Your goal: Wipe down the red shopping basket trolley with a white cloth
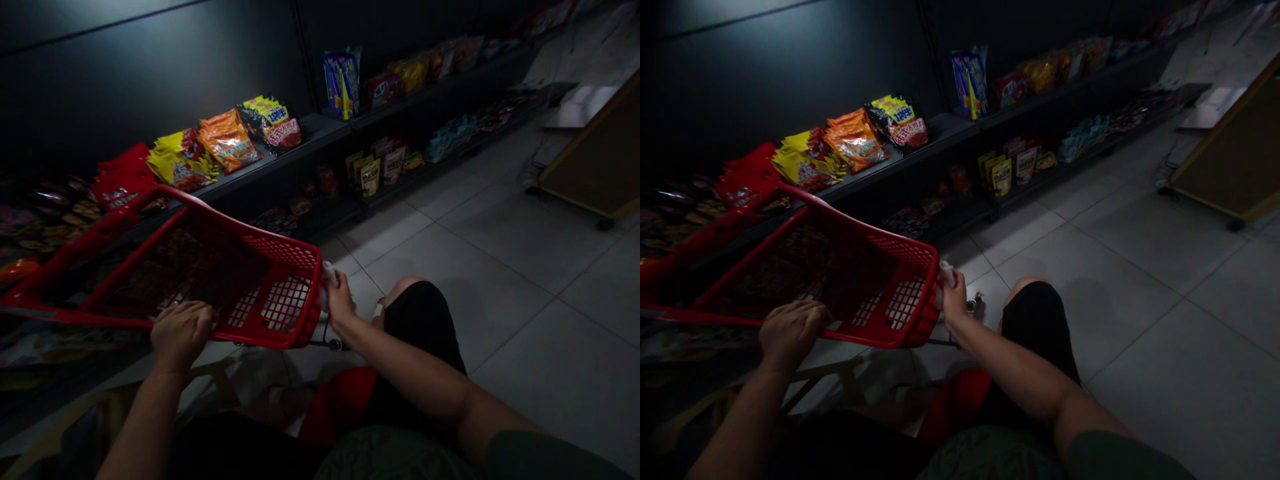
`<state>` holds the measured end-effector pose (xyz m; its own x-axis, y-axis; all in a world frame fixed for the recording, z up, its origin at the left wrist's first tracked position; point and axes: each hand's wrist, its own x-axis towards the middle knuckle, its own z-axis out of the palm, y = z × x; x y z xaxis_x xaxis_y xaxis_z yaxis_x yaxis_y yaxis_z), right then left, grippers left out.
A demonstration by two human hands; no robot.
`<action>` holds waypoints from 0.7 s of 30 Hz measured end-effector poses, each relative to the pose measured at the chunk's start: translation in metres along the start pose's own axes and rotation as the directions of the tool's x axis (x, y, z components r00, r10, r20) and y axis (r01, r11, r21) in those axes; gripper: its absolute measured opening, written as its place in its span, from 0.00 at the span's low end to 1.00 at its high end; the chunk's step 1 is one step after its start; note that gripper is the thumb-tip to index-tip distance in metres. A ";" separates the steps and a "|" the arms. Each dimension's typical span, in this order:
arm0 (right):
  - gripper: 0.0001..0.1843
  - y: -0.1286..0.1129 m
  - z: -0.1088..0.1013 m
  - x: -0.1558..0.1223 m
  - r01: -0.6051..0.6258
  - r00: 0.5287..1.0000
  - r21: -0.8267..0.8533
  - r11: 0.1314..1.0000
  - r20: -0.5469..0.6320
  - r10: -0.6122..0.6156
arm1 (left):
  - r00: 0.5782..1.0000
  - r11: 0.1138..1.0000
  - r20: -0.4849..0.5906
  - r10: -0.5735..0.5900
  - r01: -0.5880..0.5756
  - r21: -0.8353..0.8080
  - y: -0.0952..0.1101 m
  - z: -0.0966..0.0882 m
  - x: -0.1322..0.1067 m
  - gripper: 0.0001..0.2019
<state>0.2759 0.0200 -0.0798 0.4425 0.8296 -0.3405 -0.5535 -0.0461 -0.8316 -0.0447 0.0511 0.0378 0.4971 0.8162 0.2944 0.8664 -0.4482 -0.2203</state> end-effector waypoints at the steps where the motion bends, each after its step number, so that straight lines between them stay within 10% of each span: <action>1: 0.22 0.008 -0.001 -0.022 -0.003 1.000 -0.029 1.000 0.006 0.003 | 1.000 1.000 0.000 -0.006 0.006 -0.002 -0.001 -0.001 0.000 0.21; 7: 0.17 0.053 -0.027 -0.105 -0.048 0.951 -0.195 0.980 0.291 0.105 | 0.998 1.000 0.058 0.001 0.000 -0.016 -0.012 -0.003 -0.007 0.20; 15: 0.21 -0.025 0.017 0.027 0.099 0.995 -0.013 0.995 -0.027 -0.099 | 0.999 0.999 0.007 -0.045 0.045 -0.018 -0.001 -0.002 -0.013 0.20; 21: 0.12 0.038 -0.014 -0.077 0.304 0.942 -0.261 0.916 0.227 -0.248 | 0.998 0.997 0.004 -0.069 0.069 -0.030 0.002 -0.007 -0.014 0.19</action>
<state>0.2312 -0.0531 -0.0911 0.3937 0.9191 -0.0152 -0.1884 0.0645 -0.9800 -0.0495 0.0358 0.0394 0.4361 0.8467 0.3048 0.8996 -0.4014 -0.1719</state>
